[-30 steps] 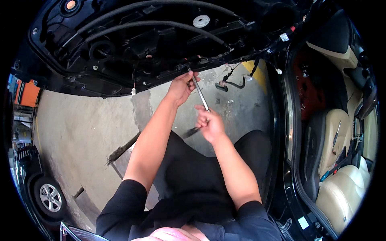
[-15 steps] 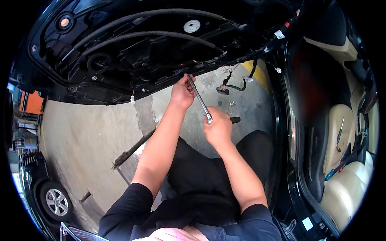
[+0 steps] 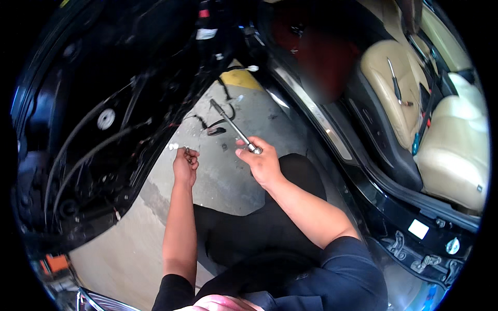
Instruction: The person uses a ratchet wrench to loosen and remove bolts from the underside of a car door. After removing the bolts, the person detaches the door panel and places it on the floor. The person then uses a screwdriver to remove a screw from the detached door panel.
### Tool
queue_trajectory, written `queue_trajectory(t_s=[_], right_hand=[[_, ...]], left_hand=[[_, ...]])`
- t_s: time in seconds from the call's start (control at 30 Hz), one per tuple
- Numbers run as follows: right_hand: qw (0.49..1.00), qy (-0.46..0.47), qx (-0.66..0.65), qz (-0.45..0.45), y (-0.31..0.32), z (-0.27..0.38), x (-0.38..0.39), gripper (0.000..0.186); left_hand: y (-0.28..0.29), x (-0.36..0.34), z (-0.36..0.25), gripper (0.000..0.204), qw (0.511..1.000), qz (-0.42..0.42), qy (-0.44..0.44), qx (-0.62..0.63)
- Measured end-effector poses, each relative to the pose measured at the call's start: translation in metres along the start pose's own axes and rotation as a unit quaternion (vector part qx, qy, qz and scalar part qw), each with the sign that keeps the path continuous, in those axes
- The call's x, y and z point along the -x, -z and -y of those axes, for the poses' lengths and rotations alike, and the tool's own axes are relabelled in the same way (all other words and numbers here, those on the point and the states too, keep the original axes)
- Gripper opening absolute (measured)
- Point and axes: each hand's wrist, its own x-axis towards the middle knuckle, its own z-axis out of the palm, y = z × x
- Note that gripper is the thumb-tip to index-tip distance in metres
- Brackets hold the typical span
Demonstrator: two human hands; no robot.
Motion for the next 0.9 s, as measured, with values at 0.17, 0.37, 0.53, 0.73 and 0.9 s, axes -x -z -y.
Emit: queue_trajectory(t_s=[0.17,0.37,0.53,0.73,0.9], right_hand=[[0.983,-0.070,-0.148,-0.079,0.058,0.004,-0.022,0.032],[0.969,-0.020,-0.191,-0.156,0.114,0.023,-0.044,0.034],[0.978,-0.070,-0.159,-0.116,0.147,0.007,-0.065,0.026],[0.998,-0.063,-0.005,0.008,0.159,0.016,-0.063,0.024],[0.993,-0.110,0.031,0.020,0.170,0.017,-0.074,0.030]], left_hand=[[-0.116,-0.026,0.006,0.020,0.980,0.189,0.050,0.025],[-0.309,-0.091,0.014,0.022,0.957,0.262,-0.012,-0.123],[-0.482,-0.130,0.050,0.019,0.608,0.293,-0.472,-0.566],[-0.578,-0.174,0.121,0.032,0.408,0.299,-0.275,-0.818],[-0.571,-0.184,0.126,0.037,0.445,0.320,-0.312,-0.776]])
